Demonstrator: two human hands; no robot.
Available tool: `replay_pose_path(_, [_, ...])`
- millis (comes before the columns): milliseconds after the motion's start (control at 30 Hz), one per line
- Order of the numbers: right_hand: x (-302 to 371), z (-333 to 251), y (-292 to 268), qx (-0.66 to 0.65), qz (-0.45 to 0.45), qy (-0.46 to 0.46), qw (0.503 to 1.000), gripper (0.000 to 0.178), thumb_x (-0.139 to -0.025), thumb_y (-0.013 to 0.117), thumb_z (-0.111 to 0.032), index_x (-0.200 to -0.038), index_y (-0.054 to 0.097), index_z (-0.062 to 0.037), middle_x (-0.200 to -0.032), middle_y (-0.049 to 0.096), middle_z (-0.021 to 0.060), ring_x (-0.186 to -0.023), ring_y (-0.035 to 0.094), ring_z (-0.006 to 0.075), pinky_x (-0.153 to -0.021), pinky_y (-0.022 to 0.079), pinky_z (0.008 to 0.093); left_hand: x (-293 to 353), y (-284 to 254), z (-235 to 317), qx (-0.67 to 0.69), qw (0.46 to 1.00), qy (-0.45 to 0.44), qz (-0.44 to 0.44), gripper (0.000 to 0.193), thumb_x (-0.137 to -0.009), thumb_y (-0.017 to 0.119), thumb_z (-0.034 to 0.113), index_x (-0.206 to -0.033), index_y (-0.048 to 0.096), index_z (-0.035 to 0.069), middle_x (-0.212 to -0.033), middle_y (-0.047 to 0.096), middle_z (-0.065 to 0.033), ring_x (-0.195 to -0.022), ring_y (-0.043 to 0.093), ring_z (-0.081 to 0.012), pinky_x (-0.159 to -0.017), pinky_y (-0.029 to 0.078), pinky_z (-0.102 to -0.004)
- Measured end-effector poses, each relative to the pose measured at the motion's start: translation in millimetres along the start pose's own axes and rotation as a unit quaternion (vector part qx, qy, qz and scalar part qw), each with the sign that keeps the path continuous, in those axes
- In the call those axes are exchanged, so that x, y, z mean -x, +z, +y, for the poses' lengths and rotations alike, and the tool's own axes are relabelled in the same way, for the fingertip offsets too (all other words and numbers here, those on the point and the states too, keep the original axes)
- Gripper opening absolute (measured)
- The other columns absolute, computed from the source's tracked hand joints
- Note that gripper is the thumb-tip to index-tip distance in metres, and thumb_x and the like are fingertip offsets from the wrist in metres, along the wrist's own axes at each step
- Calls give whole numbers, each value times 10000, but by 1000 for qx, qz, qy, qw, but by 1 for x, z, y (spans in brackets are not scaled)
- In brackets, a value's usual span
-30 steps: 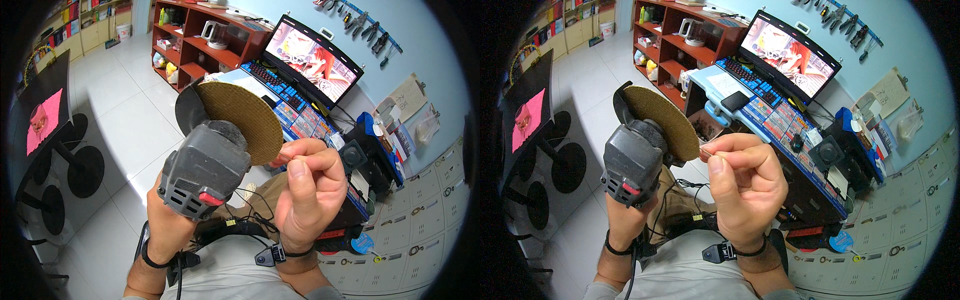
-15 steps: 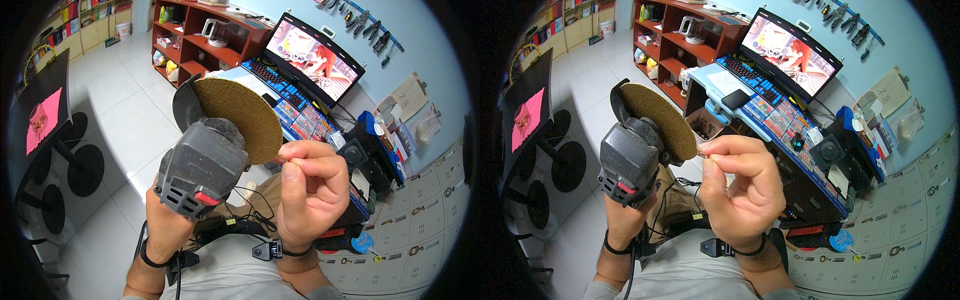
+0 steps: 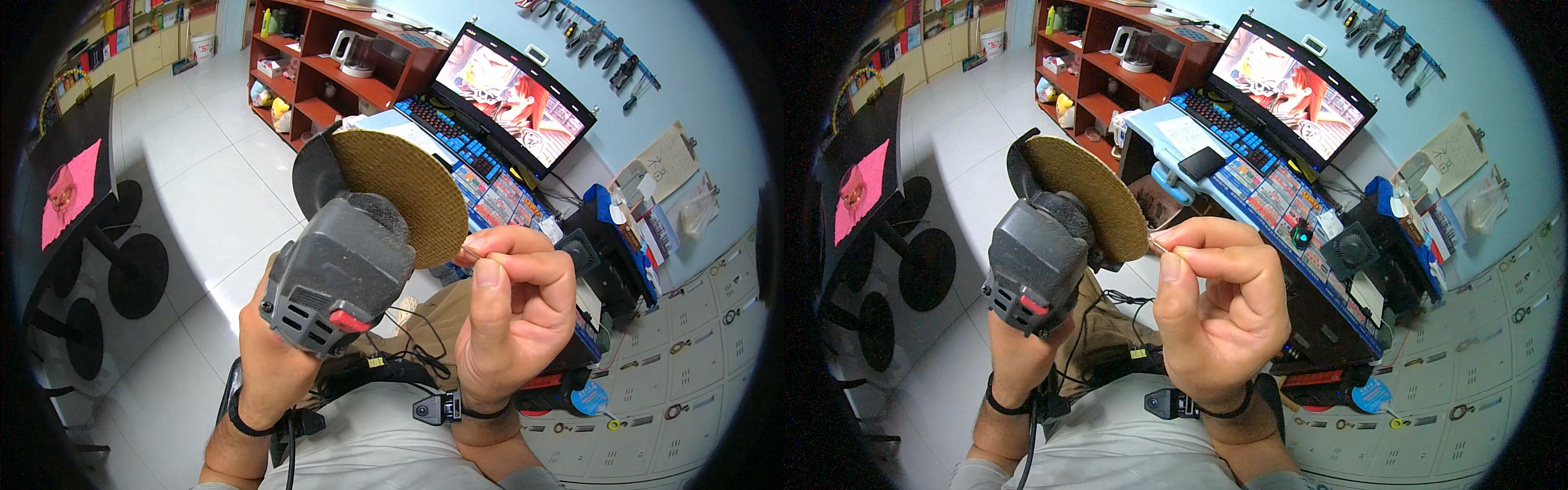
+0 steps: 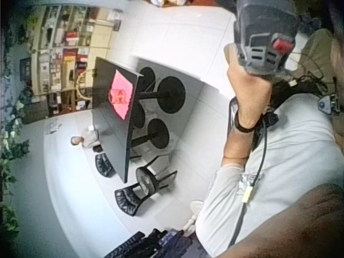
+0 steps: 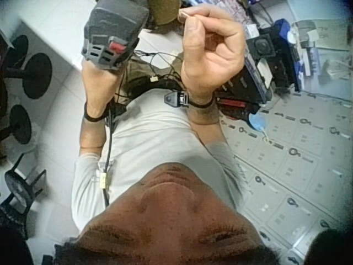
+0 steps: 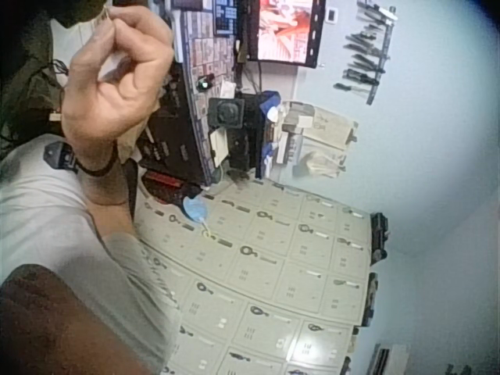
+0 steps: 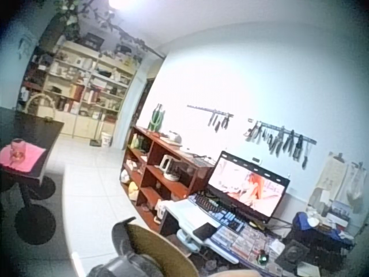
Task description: The person holds an angle grinder and uses a thin metal rod to probe and adjust internal components through the vents and spindle lock area.
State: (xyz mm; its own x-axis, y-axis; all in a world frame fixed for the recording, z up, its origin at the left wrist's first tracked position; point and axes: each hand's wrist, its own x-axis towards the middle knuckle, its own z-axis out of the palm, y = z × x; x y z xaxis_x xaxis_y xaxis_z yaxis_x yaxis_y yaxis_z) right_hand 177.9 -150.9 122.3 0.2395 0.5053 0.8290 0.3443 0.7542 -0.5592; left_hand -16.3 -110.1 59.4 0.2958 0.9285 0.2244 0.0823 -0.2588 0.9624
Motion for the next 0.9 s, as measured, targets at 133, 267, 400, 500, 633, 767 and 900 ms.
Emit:
replay_pose_path(133, [2, 0, 1, 13, -3, 5, 1000, 181, -953, 657, 112, -1075, 552, 29, -1134, 654, 220, -1013, 654, 202, -943, 549, 326, 0, 0, 0, 1, 1000, -2, 1, 538, -810, 869, 51, -1285, 632, -36, -1143, 740, -108, -1057, 718, -199, -945, 547, -318])
replay_pose_path(267, [3, 1, 1, 20, -1, 6, 1000, 182, -949, 660, 115, -1074, 557, 31, -1137, 656, 220, -1018, 656, 203, -943, 549, 328, 0, 0, 1, 6, 1000, -8, 5, 517, -806, 864, 37, -1264, 634, -30, -1131, 736, -99, -1044, 714, -188, -939, 545, -310])
replay_pose_path(400, [4, 1, 2, 35, -3, 5, 999, 181, -947, 659, 117, -1072, 558, 34, -1133, 659, 218, -1018, 659, 204, -944, 547, 327, -1, 1, 3, 16, 1000, -10, 6, 493, -807, 860, 31, -1243, 637, -26, -1105, 736, -90, -1024, 713, -179, -928, 546, -304])
replay_pose_path(500, [5, 2, 2, 41, -3, 3, 999, 184, -941, 664, 124, -1070, 567, 35, -1137, 662, 218, -1013, 659, 204, -937, 545, 319, -2, 1, 1, 0, 1000, 11, 4, 485, -803, 859, 25, -1233, 639, -22, -1086, 736, -80, -1016, 712, -176, -923, 544, -301])
replay_pose_path(633, [6, 2, 1, 68, -7, 0, 998, 194, -929, 684, 127, -1068, 589, 31, -1157, 675, 218, -994, 666, 202, -907, 548, 309, -2, 2, 1, -3, 1000, 10, -1, 485, -798, 854, 17, -1233, 645, -18, -1093, 742, -87, -1020, 712, -179, -925, 542, -301])
replay_pose_path(767, [5, 7, 2, 90, -8, -41, 995, 200, -917, 703, 128, -1055, 600, 27, -1127, 697, 209, -966, 689, 205, -869, 564, 312, -1, 2, -5, 24, 999, -2, 21, 471, -793, 841, 2, -1226, 658, -25, -1121, 751, -108, -1026, 715, -191, -932, 542, -311])
replay_pose_path(900, [4, 9, 3, 105, -11, -48, 993, 204, -909, 711, 130, -1047, 602, 26, -1091, 709, 201, -945, 701, 210, -844, 573, 314, -1, 3, -9, 18, 999, 10, 44, 469, -788, 832, -13, -1225, 662, -34, -1126, 753, -127, -1039, 714, -208, -937, 542, -322])
